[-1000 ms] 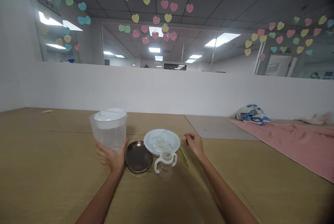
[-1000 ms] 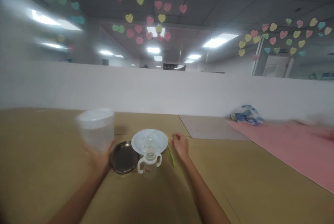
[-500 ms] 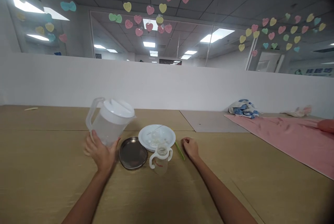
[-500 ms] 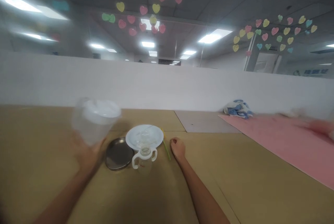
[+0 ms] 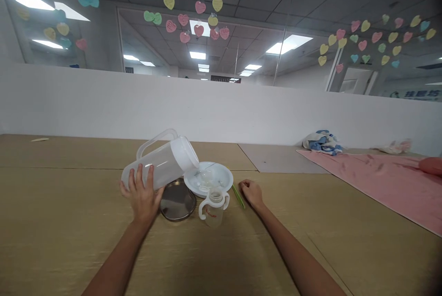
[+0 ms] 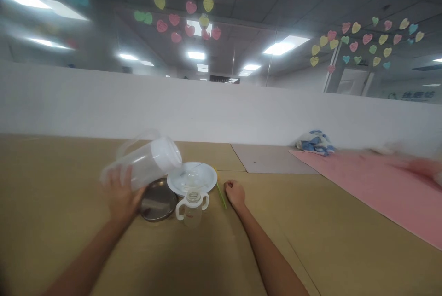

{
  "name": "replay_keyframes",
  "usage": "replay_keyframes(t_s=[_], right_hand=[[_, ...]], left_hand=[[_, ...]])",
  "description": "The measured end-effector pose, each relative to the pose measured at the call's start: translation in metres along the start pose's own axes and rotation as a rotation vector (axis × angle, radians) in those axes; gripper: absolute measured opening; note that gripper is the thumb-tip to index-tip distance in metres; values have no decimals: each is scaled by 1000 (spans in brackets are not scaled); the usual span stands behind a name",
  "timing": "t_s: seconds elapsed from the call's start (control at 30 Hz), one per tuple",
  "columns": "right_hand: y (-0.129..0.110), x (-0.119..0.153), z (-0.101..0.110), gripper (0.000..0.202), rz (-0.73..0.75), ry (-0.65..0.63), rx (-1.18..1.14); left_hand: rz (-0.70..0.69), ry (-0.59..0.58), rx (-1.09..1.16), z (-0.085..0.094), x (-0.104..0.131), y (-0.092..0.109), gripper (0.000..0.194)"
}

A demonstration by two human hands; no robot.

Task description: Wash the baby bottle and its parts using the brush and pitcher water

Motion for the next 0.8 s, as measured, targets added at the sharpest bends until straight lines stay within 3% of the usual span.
replay_keyframes(t_s=[0.23, 0.8], right_hand=[[0, -2, -3, 25, 11, -2, 9], [1, -2, -7, 27, 40, -13, 11]], left_hand=[[-81, 19, -100, -1, 0, 2, 55], [-107, 23, -111, 0, 1, 4, 56]])
Point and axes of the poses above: each hand's wrist, its own x-axis away from the middle knuckle, its own z-axis out of the back of the hand, y = z × x, the point moved 6 cm from there along -x, towards the middle knuckle, and after that the axes turned 5 degrees about -z, right-handed, at the moved point
